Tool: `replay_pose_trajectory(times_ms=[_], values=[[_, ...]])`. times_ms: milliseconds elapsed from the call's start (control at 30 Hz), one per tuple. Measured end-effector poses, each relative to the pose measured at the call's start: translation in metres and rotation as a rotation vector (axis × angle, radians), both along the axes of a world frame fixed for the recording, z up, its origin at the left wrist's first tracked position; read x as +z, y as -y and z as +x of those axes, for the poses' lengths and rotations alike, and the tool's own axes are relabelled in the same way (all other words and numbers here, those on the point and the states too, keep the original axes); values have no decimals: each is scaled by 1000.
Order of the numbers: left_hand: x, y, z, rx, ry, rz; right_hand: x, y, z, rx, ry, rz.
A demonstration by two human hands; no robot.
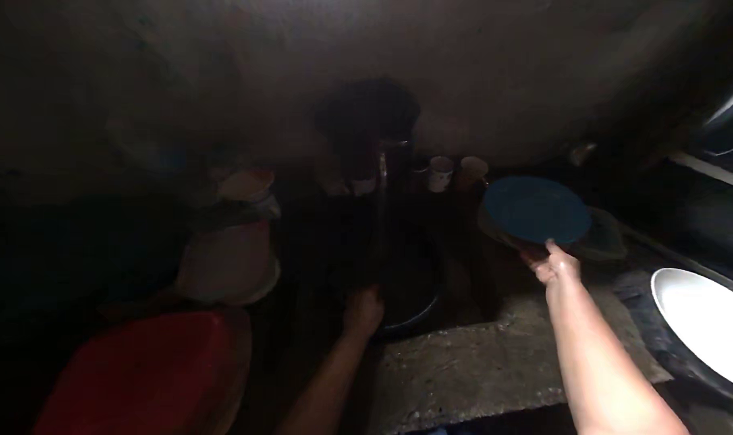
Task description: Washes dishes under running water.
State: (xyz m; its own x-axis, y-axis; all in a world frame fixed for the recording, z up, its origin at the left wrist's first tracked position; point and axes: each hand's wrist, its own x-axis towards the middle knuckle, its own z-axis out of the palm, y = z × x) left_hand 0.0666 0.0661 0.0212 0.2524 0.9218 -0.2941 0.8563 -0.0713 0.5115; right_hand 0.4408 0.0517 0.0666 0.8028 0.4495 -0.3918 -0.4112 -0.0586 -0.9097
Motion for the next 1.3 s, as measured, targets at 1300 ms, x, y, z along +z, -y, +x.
replay_pose_trajectory(times_ms=[1300], values=[[197,-184,88,-295,-161,593,6,181,-61,185,362,101]])
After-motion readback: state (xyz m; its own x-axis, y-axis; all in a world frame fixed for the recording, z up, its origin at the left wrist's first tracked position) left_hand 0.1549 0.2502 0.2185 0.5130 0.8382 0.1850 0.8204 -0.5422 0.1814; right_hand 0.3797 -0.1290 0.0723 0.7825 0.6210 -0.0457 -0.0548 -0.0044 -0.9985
